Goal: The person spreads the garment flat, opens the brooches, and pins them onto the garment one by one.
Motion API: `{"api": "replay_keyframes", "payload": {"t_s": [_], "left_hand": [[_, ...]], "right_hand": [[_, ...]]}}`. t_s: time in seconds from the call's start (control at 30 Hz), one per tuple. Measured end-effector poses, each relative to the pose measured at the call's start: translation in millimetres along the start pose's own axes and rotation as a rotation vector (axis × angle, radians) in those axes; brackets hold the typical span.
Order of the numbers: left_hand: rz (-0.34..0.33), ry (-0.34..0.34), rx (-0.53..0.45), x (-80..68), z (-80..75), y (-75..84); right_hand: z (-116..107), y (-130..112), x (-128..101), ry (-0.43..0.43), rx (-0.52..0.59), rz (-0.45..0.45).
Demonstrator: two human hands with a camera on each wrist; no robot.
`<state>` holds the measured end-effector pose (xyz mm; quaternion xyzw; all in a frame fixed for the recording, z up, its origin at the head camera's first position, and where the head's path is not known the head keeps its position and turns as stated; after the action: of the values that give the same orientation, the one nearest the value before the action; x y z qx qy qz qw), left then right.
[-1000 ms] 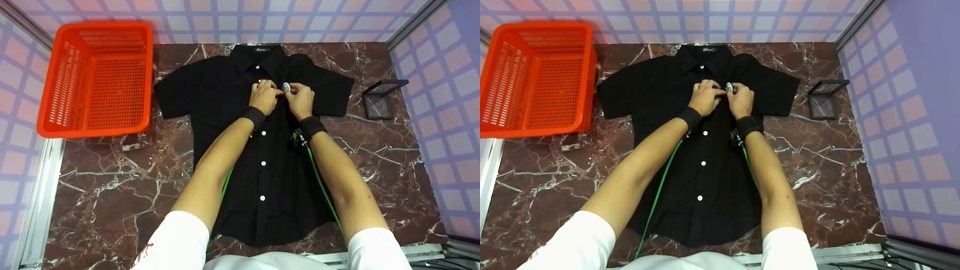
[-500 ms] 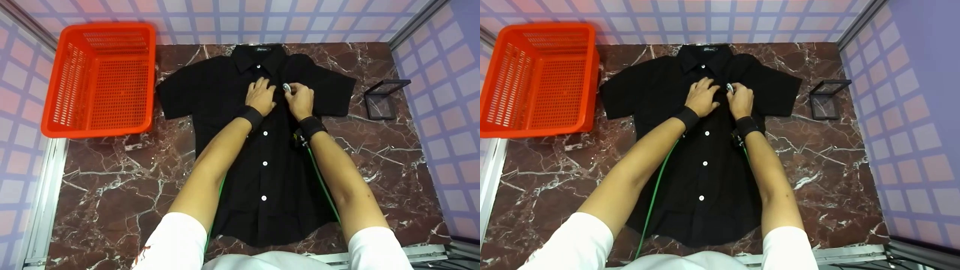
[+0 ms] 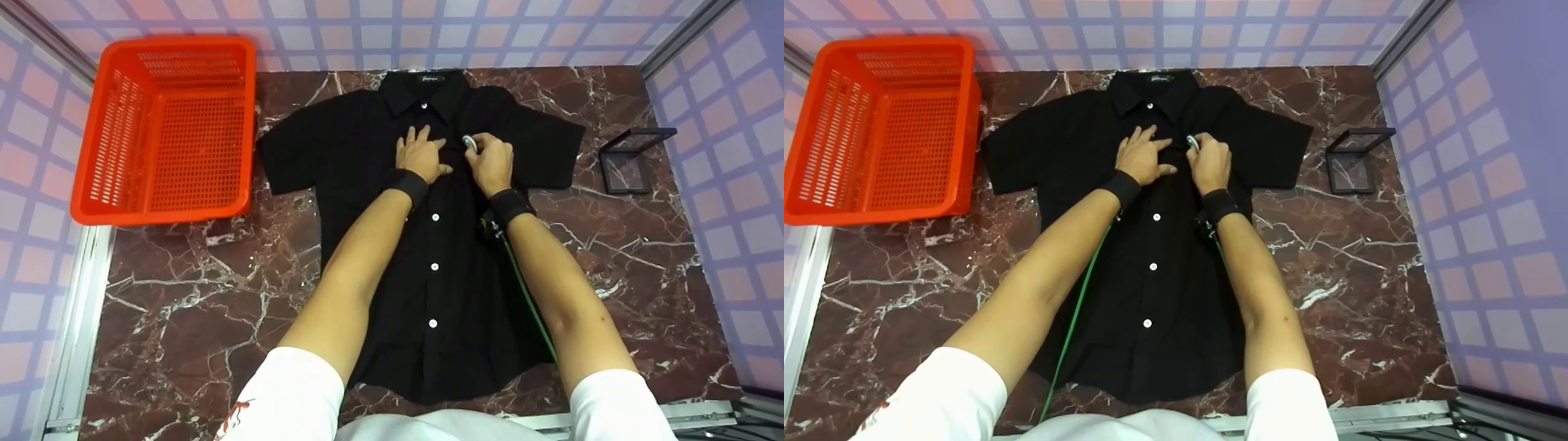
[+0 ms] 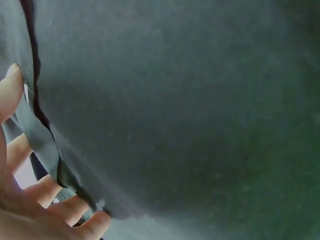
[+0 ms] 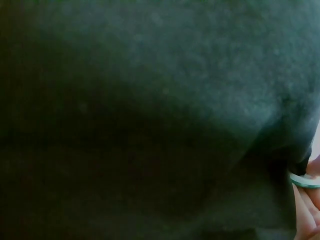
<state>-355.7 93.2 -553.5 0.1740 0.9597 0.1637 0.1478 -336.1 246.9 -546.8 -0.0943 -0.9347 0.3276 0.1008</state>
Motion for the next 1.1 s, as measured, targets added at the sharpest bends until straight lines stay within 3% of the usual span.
{"api": "replay_keyframes", "payload": {"t_s": [0.43, 1.1], "left_hand": [[-0.011, -0.086, 0.048, 3.6, -4.6, 1.8], [0.0, -0.1, 0.087, -0.6, -8.7, 3.2]], "right_hand": [[0.6, -0.4, 0.8, 0.003, -0.036, -0.009], [3.8, -0.1, -2.2, 0.018, -0.091, -0.05]]}}
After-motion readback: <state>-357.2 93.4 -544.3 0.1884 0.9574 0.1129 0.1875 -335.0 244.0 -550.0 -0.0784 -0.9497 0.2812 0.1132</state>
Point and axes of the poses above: each hand's wrist, its own x-axis towards the middle knuckle, its own z-axis out of the palm, y = z × x, the point moved 3 cm from there along x, towards the middle knuckle, and after that the axes turned 7 degrees about z, right-handed, at the moved point
